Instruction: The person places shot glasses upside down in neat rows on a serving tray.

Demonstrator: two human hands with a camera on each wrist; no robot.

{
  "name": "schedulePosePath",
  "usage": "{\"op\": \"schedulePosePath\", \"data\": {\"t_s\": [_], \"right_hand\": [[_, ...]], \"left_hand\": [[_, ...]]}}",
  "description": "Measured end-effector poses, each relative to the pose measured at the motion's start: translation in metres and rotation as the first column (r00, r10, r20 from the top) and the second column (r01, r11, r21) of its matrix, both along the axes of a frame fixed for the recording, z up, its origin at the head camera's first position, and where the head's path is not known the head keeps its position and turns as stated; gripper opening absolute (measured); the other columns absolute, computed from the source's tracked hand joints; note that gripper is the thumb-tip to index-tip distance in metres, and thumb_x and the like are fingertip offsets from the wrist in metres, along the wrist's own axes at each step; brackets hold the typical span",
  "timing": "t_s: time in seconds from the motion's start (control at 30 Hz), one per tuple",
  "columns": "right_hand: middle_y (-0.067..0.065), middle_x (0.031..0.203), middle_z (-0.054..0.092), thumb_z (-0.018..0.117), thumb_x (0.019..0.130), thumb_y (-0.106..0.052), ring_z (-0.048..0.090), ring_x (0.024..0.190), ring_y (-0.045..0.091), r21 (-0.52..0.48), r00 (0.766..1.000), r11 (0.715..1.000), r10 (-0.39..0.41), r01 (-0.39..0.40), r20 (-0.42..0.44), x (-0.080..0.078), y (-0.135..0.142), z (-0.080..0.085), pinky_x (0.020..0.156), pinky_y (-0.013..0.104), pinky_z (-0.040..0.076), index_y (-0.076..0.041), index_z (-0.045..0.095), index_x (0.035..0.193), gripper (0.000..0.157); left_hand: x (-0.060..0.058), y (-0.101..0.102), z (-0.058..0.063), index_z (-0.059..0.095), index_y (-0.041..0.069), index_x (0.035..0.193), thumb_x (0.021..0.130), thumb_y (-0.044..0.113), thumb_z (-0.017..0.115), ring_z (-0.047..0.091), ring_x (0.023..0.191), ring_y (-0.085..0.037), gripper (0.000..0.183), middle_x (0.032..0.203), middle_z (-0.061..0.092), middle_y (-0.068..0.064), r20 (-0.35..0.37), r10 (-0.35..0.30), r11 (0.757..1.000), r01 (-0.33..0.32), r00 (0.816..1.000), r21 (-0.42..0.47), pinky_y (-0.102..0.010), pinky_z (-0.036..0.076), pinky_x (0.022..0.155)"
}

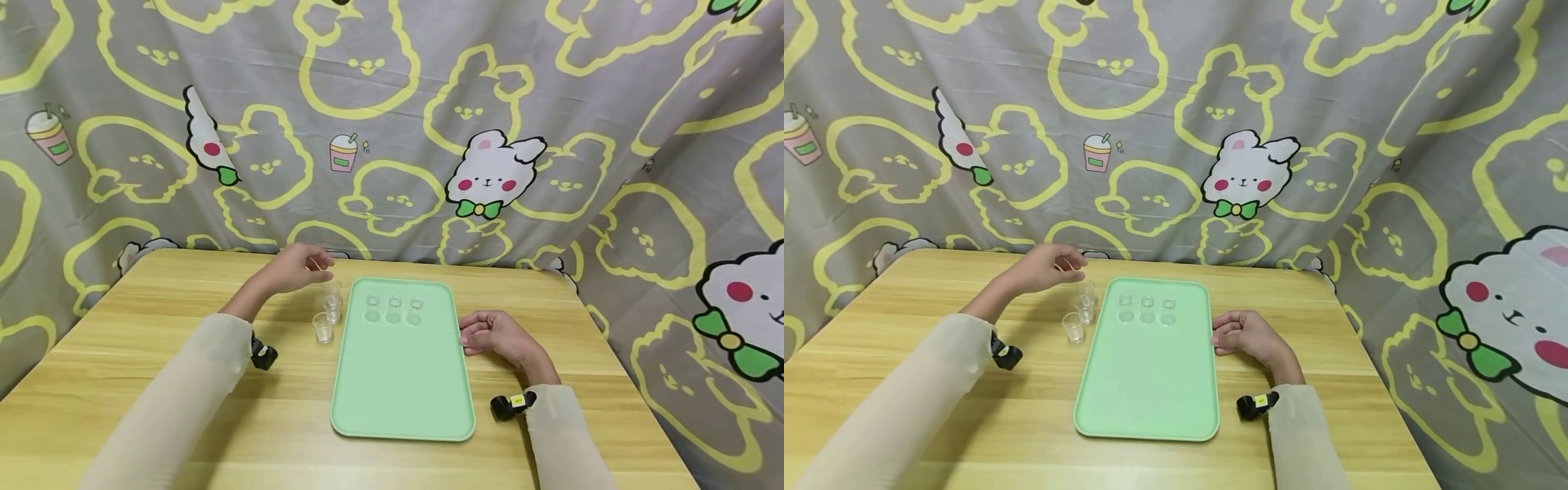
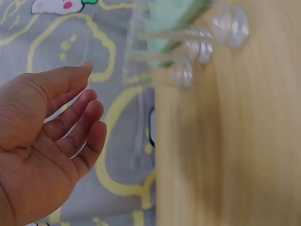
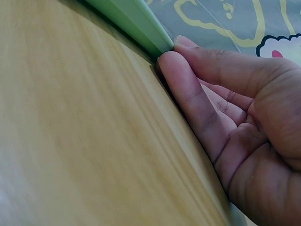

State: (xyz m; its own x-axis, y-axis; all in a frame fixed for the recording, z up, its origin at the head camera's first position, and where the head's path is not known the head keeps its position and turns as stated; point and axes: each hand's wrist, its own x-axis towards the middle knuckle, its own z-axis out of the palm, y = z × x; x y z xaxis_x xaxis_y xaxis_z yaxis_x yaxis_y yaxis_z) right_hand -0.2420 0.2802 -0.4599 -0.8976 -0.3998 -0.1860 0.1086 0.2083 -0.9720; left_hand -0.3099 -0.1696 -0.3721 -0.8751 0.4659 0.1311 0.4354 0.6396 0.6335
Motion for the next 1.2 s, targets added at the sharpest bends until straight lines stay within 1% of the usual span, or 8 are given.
{"op": "schedulePosePath", "data": {"t_s": [0.1, 0.2, 0.4, 0.67, 0.77, 0.93, 1.13, 1.2], "right_hand": [[0.016, 0.1, 0.07, 0.067, 0.092, 0.008, 0.073, 0.092, 0.023, -0.007, 1.0, 1.0, 0.001, -0.001, 0.002, 0.0, 0.0, 0.0, 0.084, 0.042, 0.061, 0.017, 0.053, 0.128, 0.039], [0.016, 0.1, 0.07, 0.067, 0.093, 0.007, 0.073, 0.092, 0.022, -0.004, 1.0, 1.0, 0.012, -0.012, -0.002, 0.0, 0.0, 0.0, 0.084, 0.041, 0.061, 0.018, 0.053, 0.128, 0.04], [0.016, 0.101, 0.07, 0.067, 0.093, 0.008, 0.073, 0.093, 0.021, -0.006, 1.0, 1.0, 0.008, -0.008, 0.005, -0.001, 0.0, 0.0, 0.084, 0.041, 0.061, 0.018, 0.052, 0.129, 0.04], [0.017, 0.101, 0.069, 0.066, 0.093, 0.008, 0.073, 0.092, 0.021, 0.005, 1.0, 1.0, 0.008, -0.008, 0.001, -0.001, 0.0, -0.001, 0.083, 0.04, 0.061, 0.018, 0.053, 0.128, 0.039], [0.017, 0.101, 0.069, 0.065, 0.094, 0.007, 0.073, 0.092, 0.021, 0.006, 1.0, 1.0, 0.016, -0.016, -0.008, -0.001, 0.0, -0.001, 0.083, 0.04, 0.061, 0.019, 0.052, 0.129, 0.039], [0.017, 0.1, 0.069, 0.065, 0.094, 0.007, 0.073, 0.091, 0.021, 0.006, 1.0, 1.0, 0.017, -0.017, -0.012, -0.001, 0.001, -0.001, 0.083, 0.04, 0.061, 0.019, 0.052, 0.129, 0.04], [0.016, 0.1, 0.07, 0.066, 0.092, 0.007, 0.073, 0.092, 0.023, 0.014, 1.0, 1.0, -0.006, 0.006, -0.001, -0.001, 0.0, 0.0, 0.083, 0.041, 0.061, 0.016, 0.054, 0.128, 0.039], [0.016, 0.1, 0.07, 0.066, 0.092, 0.008, 0.073, 0.092, 0.023, 0.014, 1.0, 1.0, -0.016, 0.016, 0.005, -0.001, -0.001, 0.001, 0.083, 0.041, 0.061, 0.015, 0.055, 0.128, 0.038]], "left_hand": [[0.0, -0.01, -0.009, 0.071, 0.003, 0.112, 0.095, 0.017, 0.075, 0.07, 0.094, -0.027, 0.022, 0.103, 0.071, -0.009, 0.03, 0.033, 0.999, -0.033, 0.999, -0.003, -0.044, 0.057, 0.082], [-0.002, -0.018, -0.018, 0.071, 0.0, 0.114, 0.095, 0.016, 0.075, 0.068, 0.096, -0.027, 0.025, 0.103, 0.071, -0.01, 0.063, 0.047, 0.999, -0.046, 0.997, -0.014, -0.044, 0.057, 0.085], [-0.006, -0.024, -0.031, 0.068, -0.007, 0.117, 0.093, 0.01, 0.076, 0.067, 0.101, -0.03, 0.03, 0.106, 0.07, -0.015, 0.105, 0.01, 1.0, -0.008, 0.994, -0.021, -0.046, 0.055, 0.092], [-0.01, -0.023, -0.046, 0.067, -0.005, 0.119, 0.089, 0.008, 0.08, 0.066, 0.103, -0.029, 0.035, 0.108, 0.068, -0.015, 0.191, -0.003, 0.999, -0.005, 0.982, 0.041, -0.044, 0.055, 0.094], [-0.012, -0.02, -0.049, 0.067, -0.005, 0.119, 0.088, 0.006, 0.081, 0.067, 0.1, -0.029, 0.036, 0.107, 0.068, -0.016, 0.204, -0.018, 0.998, 0.005, 0.979, 0.065, -0.042, 0.056, 0.092], [-0.013, -0.015, -0.051, 0.068, -0.002, 0.119, 0.086, 0.004, 0.081, 0.067, 0.098, -0.027, 0.036, 0.107, 0.067, -0.014, 0.219, -0.035, 0.997, 0.019, 0.975, 0.075, -0.04, 0.055, 0.09], [-0.014, -0.009, -0.053, 0.069, -0.001, 0.12, 0.084, -0.007, 0.073, 0.066, 0.095, -0.024, 0.036, 0.107, 0.07, -0.012, 0.225, -0.052, 0.997, 0.036, 0.973, 0.074, -0.037, 0.054, 0.087], [-0.014, -0.007, -0.054, 0.069, 0.0, 0.122, 0.085, -0.007, 0.073, 0.066, 0.096, -0.023, 0.038, 0.11, 0.07, -0.012, 0.226, -0.058, 0.997, 0.043, 0.972, 0.07, -0.036, 0.055, 0.086]]}}
